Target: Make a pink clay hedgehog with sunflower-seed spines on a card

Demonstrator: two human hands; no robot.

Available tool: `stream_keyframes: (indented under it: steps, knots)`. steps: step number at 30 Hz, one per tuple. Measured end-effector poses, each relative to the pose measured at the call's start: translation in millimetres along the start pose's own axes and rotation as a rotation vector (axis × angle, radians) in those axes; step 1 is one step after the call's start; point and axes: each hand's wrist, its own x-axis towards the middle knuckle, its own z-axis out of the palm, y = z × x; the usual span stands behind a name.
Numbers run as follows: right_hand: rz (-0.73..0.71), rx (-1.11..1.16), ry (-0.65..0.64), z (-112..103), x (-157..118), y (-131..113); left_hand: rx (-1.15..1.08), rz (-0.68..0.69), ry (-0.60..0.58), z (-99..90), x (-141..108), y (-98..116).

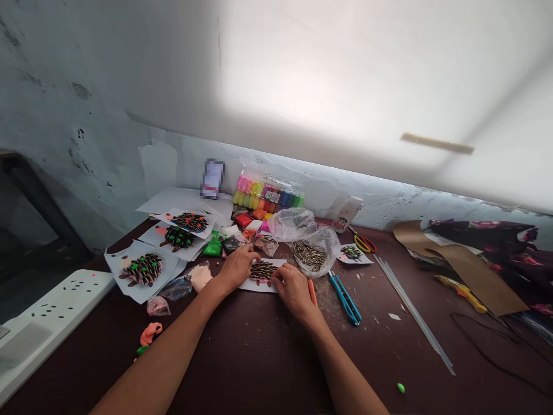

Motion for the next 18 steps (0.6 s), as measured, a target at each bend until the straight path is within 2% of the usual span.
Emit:
stream_keyframes:
  steps: [8,12,18]
  knots:
    - [0.033,0.064,0.012,-7.1,3.5,4.7,0.0,-0.006,0.003,-1.8,-0.5,1.3]
    - [0.125,0.034,0.135,-16.8,8.2,23.8,-0.019,-0.01,0.003,-2.3,-0.4,1.5]
    - [0.302,-0.222,0.24,-28.2,8.9,60.3,-0.022,-0.011,0.002,0.0,0.0,-0.1]
